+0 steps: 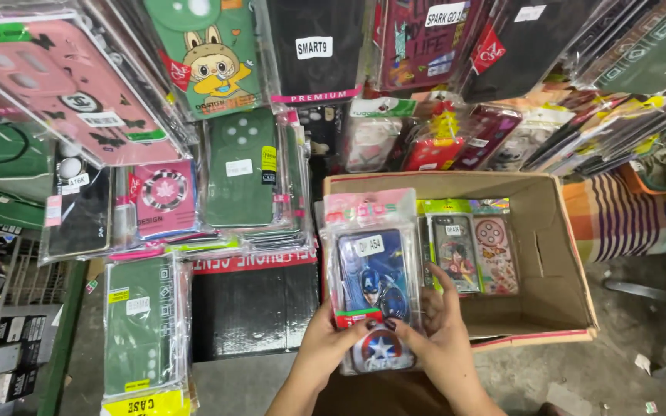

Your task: The person takes packaged phone cases out of a cardboard box and hangs them on hooks on a green wire display wall, arranging them among the other displayed cases. They pick up cases one at a time, match them to empty hook spots, and press them into place on the grid.

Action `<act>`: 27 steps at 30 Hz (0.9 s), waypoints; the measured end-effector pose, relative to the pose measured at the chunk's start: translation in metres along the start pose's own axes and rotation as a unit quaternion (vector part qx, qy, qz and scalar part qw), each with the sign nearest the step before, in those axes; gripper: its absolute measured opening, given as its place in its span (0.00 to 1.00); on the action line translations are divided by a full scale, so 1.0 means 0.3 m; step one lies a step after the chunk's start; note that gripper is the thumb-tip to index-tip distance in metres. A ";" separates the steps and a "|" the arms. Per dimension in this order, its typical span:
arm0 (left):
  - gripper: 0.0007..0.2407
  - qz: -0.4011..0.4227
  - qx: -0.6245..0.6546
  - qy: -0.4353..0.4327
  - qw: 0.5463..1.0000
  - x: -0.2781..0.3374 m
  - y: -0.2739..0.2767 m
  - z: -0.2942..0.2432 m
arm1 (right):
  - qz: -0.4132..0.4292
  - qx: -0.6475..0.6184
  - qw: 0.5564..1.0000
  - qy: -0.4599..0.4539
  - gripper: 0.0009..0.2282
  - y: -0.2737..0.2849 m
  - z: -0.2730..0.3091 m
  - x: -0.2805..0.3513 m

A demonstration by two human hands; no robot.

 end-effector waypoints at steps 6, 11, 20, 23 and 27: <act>0.14 -0.071 0.001 -0.036 0.997 0.027 0.046 -0.004 | 0.002 -0.041 0.996 -0.074 0.23 0.064 -0.085 -0.041; 0.15 -0.077 0.008 -0.037 0.996 0.031 0.041 -0.007 | 0.011 -0.076 0.993 -0.087 0.19 0.101 -0.144 -0.059; 0.17 -0.113 -0.016 -0.096 0.989 0.056 0.111 -0.099 | -0.132 -0.165 0.975 -0.067 0.14 0.410 -0.335 -0.163; 0.18 -0.129 0.019 -0.118 0.984 0.077 0.139 -0.146 | -0.205 -0.129 0.970 -0.017 0.13 0.513 -0.251 -0.188; 0.17 -0.129 0.039 -0.095 0.986 0.094 0.146 -0.129 | -0.153 -0.066 0.985 -0.045 0.20 0.423 -0.213 -0.167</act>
Point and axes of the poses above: each hand's wrist, its own x-axis away from the middle knuckle, its own y-axis out of the back of the hand, z = x × y, the point moved 6 cm from there along -x, towards the middle knuckle, and after that the axes turned 15 degrees about x, right-handed, at the moved point
